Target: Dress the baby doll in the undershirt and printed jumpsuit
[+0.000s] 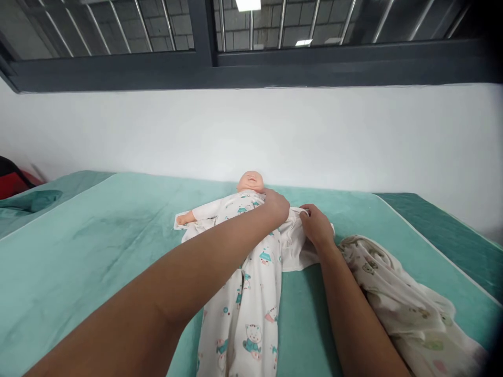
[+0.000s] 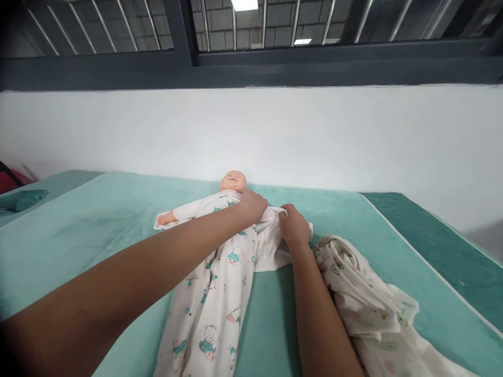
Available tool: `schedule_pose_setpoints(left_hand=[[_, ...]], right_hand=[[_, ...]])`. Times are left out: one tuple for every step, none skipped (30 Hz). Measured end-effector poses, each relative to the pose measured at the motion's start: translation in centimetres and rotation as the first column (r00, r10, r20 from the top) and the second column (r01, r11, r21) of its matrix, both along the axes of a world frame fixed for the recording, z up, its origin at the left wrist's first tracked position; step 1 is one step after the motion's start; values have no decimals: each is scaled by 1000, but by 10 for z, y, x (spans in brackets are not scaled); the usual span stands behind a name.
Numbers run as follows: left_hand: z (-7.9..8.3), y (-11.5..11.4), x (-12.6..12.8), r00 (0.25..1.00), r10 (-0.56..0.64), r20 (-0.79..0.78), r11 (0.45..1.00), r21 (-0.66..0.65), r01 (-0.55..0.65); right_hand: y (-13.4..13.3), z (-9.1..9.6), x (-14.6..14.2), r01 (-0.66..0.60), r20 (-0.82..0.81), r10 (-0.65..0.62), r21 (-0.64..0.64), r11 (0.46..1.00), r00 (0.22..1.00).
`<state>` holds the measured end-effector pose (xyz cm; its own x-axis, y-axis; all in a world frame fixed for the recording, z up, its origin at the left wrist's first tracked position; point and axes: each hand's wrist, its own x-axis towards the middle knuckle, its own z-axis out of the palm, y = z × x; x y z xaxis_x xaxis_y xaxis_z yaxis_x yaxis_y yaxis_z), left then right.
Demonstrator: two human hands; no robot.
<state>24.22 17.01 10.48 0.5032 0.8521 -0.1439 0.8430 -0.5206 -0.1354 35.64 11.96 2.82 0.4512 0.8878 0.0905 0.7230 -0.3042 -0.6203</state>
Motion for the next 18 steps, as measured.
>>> schedule_pose_setpoints(left_hand=[[-2, -1, 1, 999, -4, -41, 1000, 10, 4], [-5, -2, 2, 997, -15, -82, 1000, 20, 17], [-9, -3, 4, 993, -32, -115, 999, 27, 35], [-13, -3, 7, 990, -53, -133, 998, 32, 58], [-16, -4, 9, 986, -78, -145, 996, 33, 83], [-19, -4, 10, 983, -102, -153, 994, 31, 108], [-21, -4, 11, 980, -122, -159, 991, 29, 128], [-22, -3, 11, 977, -136, -164, 989, 28, 143], [-22, -2, 10, 975, -144, -170, 988, 30, 151], [-20, -1, 9, 973, -148, -176, 987, 35, 157], [-17, -1, 7, 972, -151, -181, 986, 44, 162], [-13, 0, 5, 971, -152, -187, 985, 56, 165], [-7, 0, 2, 969, -152, -192, 983, 70, 168], [-2, 0, -1, 969, -150, -198, 982, 84, 169], [4, 1, -4, 968, -144, -206, 981, 97, 167], [11, 1, -8, 967, -138, -215, 980, 109, 164], [17, 1, -12, 966, -131, -224, 980, 119, 161], [22, 1, -16, 964, -122, -235, 979, 130, 156]], right_hand=[[0, -1, 0, 4, -8, -4, -4, 1000, 1000], [0, -2, 1, 8, -17, -8, -5, 1000, 1000], [1, -3, 0, 10, -27, -10, -3, 1000, 1000], [1, -4, 0, 11, -36, -11, 0, 1000, 999], [1, -5, 0, 10, -44, -10, 4, 1000, 999], [2, -5, -1, 5, -51, -4, 7, 1000, 999], [2, -6, -1, -7, -55, 8, 9, 1000, 998], [3, -6, -2, -23, -58, 24, 11, 1000, 998], [3, -6, -2, -41, -59, 42, 15, 999, 997], [3, -6, -2, -55, -57, 56, 22, 998, 997], [4, -5, -1, -62, -54, 64, 32, 998, 997], [4, -5, 0, -61, -53, 63, 48, 997, 997], [4, -5, 1, -56, -58, 60, 69, 996, 997], [4, -5, 3, -54, -70, 60, 92, 994, 996], [4, -6, 5, -57, -87, 67, 111, 992, 994], [5, -6, 7, -65, -104, 79, 125, 990, 991], [5, -7, 10, -75, -120, 92, 135, 988, 989], [5, -8, 12, -83, -133, 101, 140, 987, 986]])
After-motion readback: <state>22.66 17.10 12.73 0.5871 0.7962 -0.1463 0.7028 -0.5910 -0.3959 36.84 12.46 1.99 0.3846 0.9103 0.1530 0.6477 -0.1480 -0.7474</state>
